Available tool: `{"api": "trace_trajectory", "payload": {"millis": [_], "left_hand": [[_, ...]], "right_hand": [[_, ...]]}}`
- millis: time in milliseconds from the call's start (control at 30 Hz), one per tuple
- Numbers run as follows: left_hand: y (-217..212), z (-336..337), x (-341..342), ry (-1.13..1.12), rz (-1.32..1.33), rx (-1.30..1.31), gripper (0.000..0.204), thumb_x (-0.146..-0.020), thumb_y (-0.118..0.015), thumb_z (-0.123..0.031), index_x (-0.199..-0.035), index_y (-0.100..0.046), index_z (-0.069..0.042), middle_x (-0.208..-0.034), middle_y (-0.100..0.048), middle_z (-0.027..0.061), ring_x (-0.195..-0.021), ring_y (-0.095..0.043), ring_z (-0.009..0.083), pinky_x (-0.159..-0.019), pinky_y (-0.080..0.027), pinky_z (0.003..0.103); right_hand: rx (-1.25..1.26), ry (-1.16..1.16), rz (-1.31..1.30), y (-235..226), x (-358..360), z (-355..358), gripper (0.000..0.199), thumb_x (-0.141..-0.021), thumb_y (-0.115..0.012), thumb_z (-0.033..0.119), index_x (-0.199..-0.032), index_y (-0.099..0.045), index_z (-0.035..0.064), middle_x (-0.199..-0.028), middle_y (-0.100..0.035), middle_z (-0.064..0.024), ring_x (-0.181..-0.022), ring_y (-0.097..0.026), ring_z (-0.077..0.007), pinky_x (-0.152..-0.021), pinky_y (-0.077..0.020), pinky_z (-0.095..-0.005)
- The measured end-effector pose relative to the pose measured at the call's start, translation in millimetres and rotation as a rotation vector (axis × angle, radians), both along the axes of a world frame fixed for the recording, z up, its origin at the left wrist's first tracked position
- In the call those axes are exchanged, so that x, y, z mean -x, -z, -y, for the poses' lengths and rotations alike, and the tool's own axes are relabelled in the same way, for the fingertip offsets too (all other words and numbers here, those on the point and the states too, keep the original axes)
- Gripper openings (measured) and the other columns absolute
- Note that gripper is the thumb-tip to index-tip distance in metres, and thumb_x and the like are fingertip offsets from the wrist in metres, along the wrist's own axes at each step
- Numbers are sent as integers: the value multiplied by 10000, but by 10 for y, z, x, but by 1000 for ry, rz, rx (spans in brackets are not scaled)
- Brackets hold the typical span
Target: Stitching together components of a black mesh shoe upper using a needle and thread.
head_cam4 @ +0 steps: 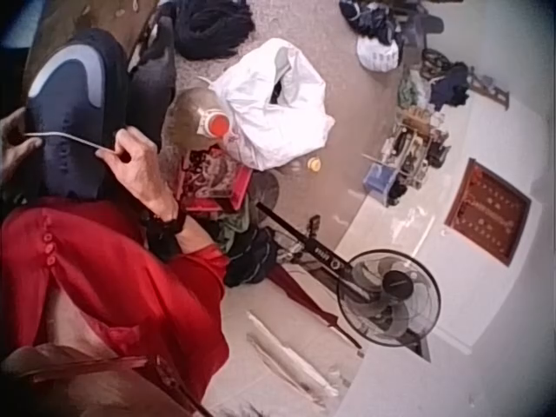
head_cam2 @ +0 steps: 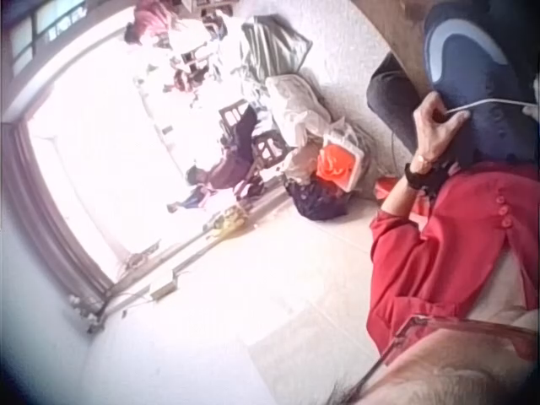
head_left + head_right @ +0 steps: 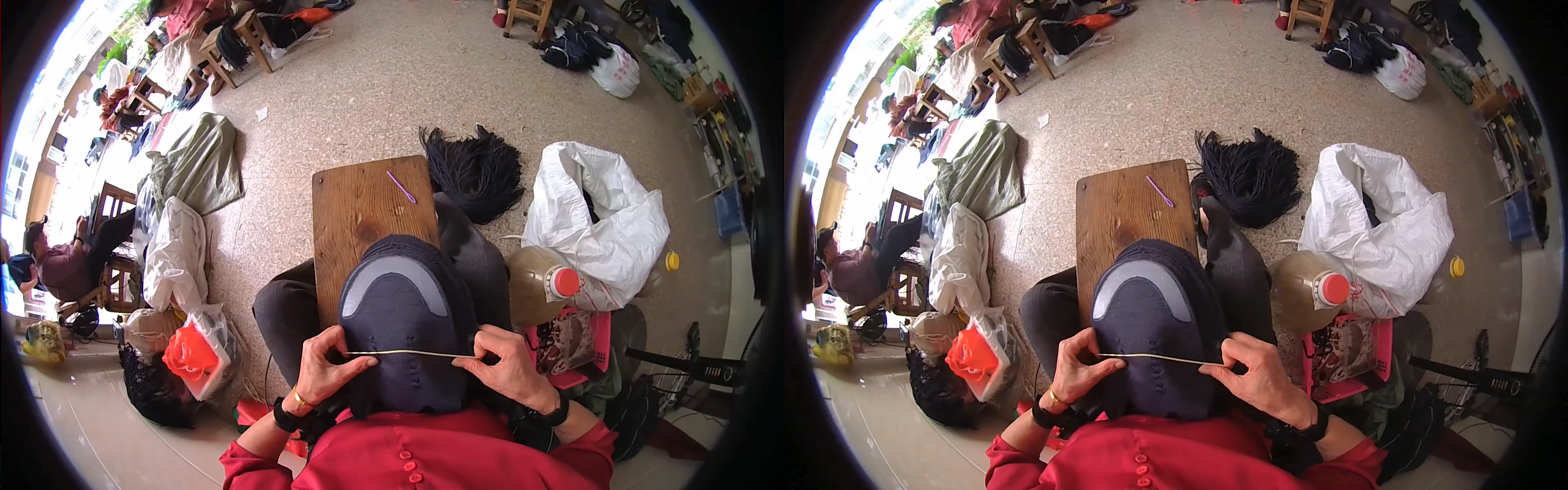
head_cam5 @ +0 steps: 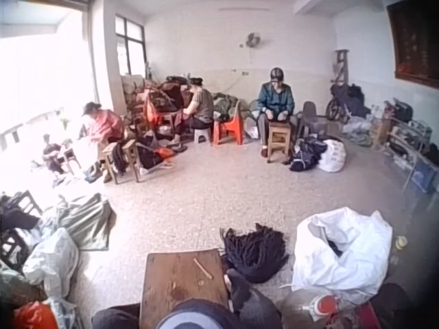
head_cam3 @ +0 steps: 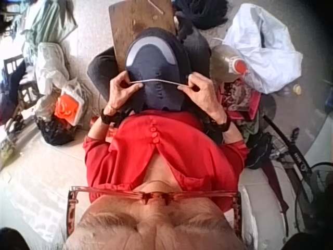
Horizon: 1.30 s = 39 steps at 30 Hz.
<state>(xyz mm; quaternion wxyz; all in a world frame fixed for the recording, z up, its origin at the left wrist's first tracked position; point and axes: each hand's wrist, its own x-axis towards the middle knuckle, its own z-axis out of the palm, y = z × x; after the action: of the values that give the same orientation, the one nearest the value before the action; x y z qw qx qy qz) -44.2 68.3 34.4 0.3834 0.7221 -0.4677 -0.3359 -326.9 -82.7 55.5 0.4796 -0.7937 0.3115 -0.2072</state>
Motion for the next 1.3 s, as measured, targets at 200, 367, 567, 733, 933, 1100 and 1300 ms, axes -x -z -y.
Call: {"api": "trace_trajectory", "payload": {"millis": [200,367,567,733,933,1100,1300], "left_hand": [[-162,69,31,48,-45,-101,574,-667,-946,-312,-684,-435,-50,-667,-482,45,-594,-475,151,-539,-379,307],[-259,171,124,48,72,-37,587,-677,-929,-386,-752,-456,-46,-708,-470,54,-660,-471,155,-601,-407,310],[-220,170,137,20,100,-47,589,-684,-925,-392,-754,-452,-49,-699,-476,61,-655,-478,158,-604,-412,315],[-189,177,150,-1,143,-46,609,-671,-925,-394,-686,-430,-40,-665,-453,65,-598,-460,202,-562,-387,356],[-193,190,160,-17,159,-47,631,-666,-928,-404,-647,-415,-37,-651,-427,53,-573,-409,183,-527,-342,349],[-194,204,175,-34,161,-62,621,-665,-928,-395,-646,-421,-37,-646,-414,51,-565,-389,175,-515,-329,352],[-187,191,163,-59,166,-66,625,-660,-930,-390,-645,-410,-44,-626,-418,54,-557,-386,175,-514,-341,343]], "right_hand": [[18,-22,-45,-39,-5,-1,405,-785,-862,187,-713,-489,47,-682,-468,-76,-558,-474,-239,-519,-394,-385],[187,12,-73,-129,-67,-11,371,-756,-878,217,-727,-547,51,-806,-513,-75,-661,-522,-235,-592,-453,-372],[373,-21,-66,-133,-63,-15,319,-734,-876,211,-737,-598,53,-914,-543,-62,-765,-559,-226,-672,-504,-342],[503,-137,-32,-97,-47,19,277,-737,-860,173,-737,-605,65,-873,-562,-43,-747,-564,-227,-662,-509,-341],[335,-100,13,-160,-150,41,252,-734,-852,117,-767,-608,63,-844,-575,-42,-740,-566,-234,-654,-498,-352],[240,-202,114,-173,-265,46,267,-736,-840,99,-742,-574,75,-799,-572,-45,-736,-557,-249,-688,-460,-372],[230,-224,134,-166,-261,55,292,-722,-860,125,-737,-572,81,-822,-583,-42,-753,-562,-237,-705,-445,-358]]}}
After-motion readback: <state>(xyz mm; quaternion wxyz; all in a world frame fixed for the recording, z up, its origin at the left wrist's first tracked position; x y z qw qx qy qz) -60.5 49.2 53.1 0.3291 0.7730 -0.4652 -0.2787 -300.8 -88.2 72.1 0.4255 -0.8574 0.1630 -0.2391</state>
